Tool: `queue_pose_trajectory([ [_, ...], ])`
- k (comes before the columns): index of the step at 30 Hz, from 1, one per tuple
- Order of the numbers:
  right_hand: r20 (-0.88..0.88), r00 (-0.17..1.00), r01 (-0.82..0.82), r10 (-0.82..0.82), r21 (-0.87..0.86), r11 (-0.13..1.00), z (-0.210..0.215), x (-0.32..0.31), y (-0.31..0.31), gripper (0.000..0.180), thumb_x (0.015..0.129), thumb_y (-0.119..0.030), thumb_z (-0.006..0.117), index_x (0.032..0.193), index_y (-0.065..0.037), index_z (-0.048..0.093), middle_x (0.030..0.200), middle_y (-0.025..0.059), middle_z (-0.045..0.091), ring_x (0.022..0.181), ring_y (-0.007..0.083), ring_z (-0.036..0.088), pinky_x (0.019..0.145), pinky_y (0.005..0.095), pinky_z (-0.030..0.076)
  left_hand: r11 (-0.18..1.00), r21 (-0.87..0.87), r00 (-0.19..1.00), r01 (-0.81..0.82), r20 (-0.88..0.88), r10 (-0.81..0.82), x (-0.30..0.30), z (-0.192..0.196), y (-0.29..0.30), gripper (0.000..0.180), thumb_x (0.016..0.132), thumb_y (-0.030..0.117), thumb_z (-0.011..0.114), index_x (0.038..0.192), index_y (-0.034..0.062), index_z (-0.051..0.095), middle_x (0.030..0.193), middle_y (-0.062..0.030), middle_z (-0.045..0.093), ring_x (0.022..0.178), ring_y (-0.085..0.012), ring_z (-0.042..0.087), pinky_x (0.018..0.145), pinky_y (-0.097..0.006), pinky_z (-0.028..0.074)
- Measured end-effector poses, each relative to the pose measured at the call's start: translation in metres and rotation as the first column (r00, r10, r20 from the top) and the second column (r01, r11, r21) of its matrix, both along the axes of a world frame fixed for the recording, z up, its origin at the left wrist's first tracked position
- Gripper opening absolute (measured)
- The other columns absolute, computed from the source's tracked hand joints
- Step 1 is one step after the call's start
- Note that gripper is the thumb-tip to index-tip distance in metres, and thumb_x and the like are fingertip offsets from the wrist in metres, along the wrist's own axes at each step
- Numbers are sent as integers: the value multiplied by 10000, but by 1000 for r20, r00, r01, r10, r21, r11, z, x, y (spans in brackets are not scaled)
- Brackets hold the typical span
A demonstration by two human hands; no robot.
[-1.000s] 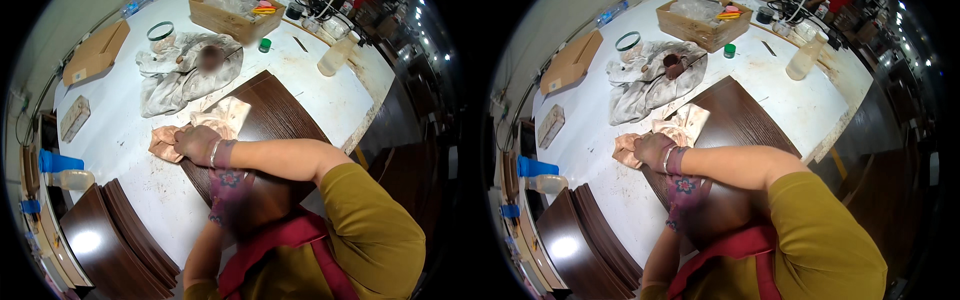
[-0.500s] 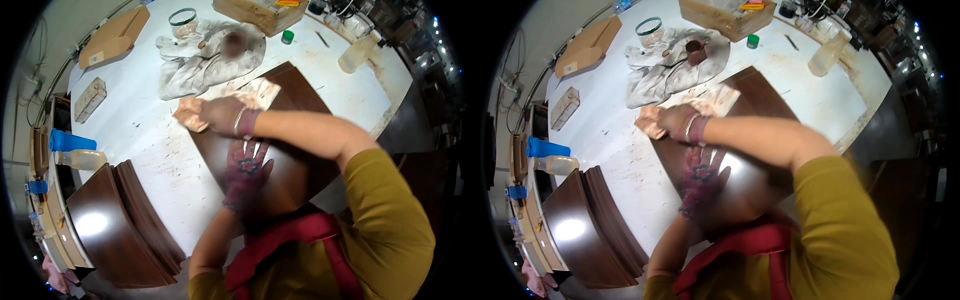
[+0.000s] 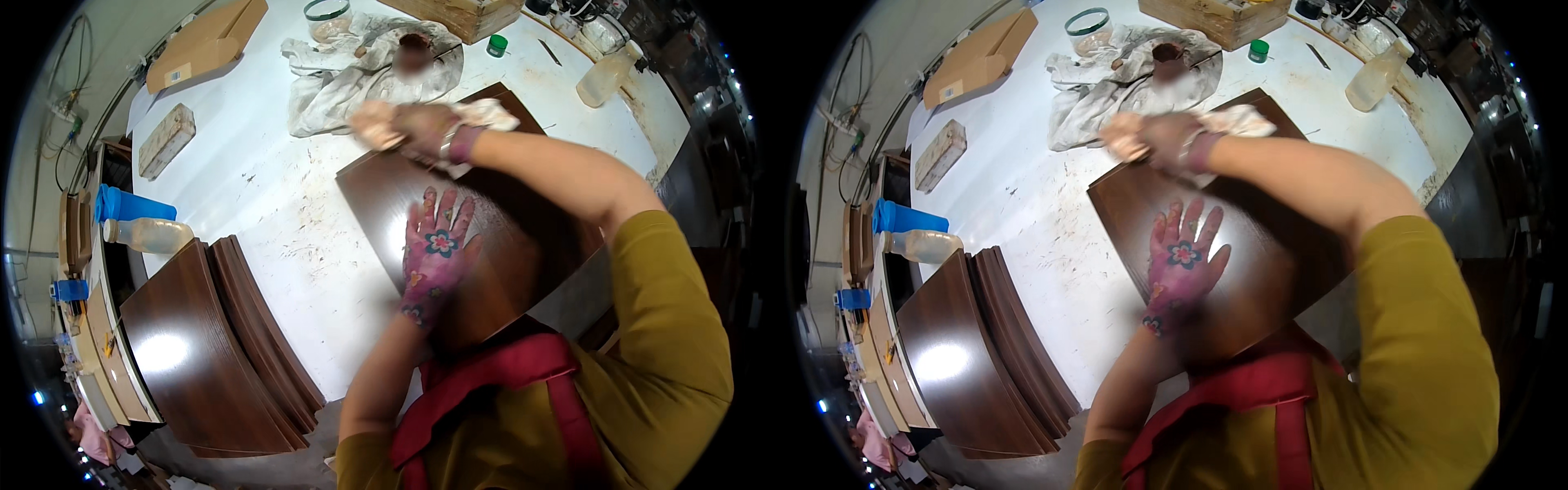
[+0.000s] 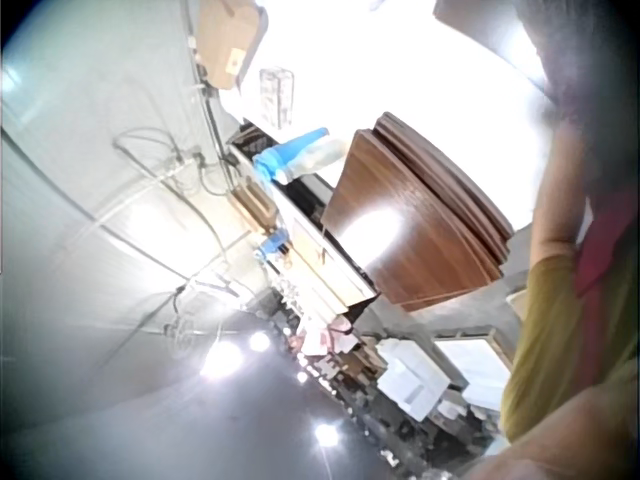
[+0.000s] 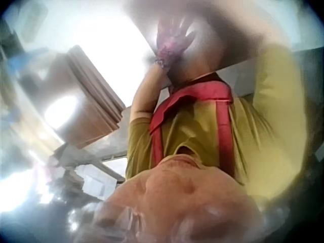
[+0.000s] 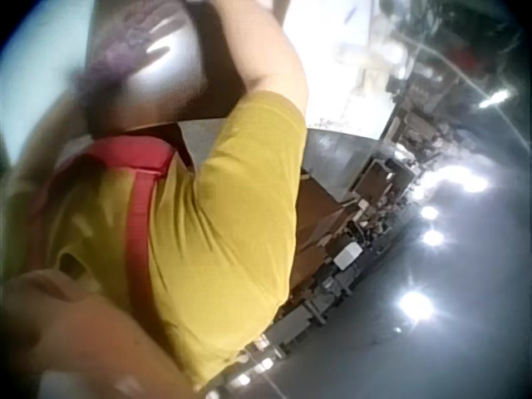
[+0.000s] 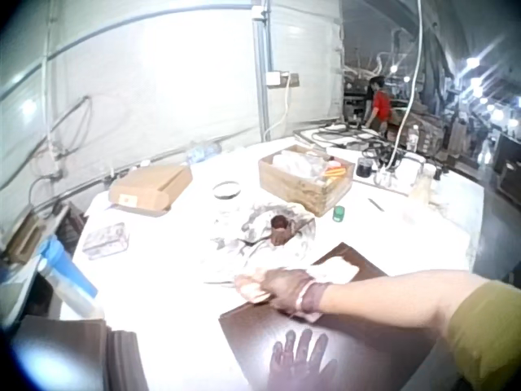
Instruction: The person wipes wooden panels one at a time with a cloth and liquid from a squeeze bottle, then stacks them on a nearby pile.
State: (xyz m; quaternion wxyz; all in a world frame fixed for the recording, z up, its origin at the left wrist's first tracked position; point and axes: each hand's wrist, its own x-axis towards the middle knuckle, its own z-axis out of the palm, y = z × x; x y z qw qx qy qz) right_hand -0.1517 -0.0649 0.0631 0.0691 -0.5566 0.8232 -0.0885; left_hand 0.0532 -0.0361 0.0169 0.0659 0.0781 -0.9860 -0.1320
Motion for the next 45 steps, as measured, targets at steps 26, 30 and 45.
queue_pose_trajectory([
  [26, 64, 938, -319, 340, -218, 922, -20, 48, -38, 182, 789, -215, 661, 942, -117, 654, 936, 85, 614, 841, 290, 630, 709, 417, 499, 996, 52, 996, 74, 35, -76, -2, 8, -4, 639, 908, 520, 485, 1450, 192, 401, 1508, -72, 362, 1394, -297, 313, 1155, -525, 125],
  [30, 79, 963, -250, 257, -82, 965, -6, 18, -3, 179, 815, -241, 663, 938, -111, 657, 958, 77, 621, 884, 286, 632, 748, 401, 496, 995, 40, 994, 91, 52, -93, -1, 8, -4, 626, 930, 535, 434, 1457, 199, 395, 1525, -69, 338, 1436, -290, 237, 1162, -526, 100],
  [45, 519, 759, 391, -392, 118, 913, 70, -8, 48, 171, 860, -197, 645, 984, -81, 628, 856, 52, 645, 732, 150, 641, 692, 325, 525, 994, 71, 992, 84, -99, -77, 1, 7, -5, 606, 888, 502, 530, 1406, 193, 466, 1456, -78, 431, 1393, -299, 321, 1151, -520, 168],
])
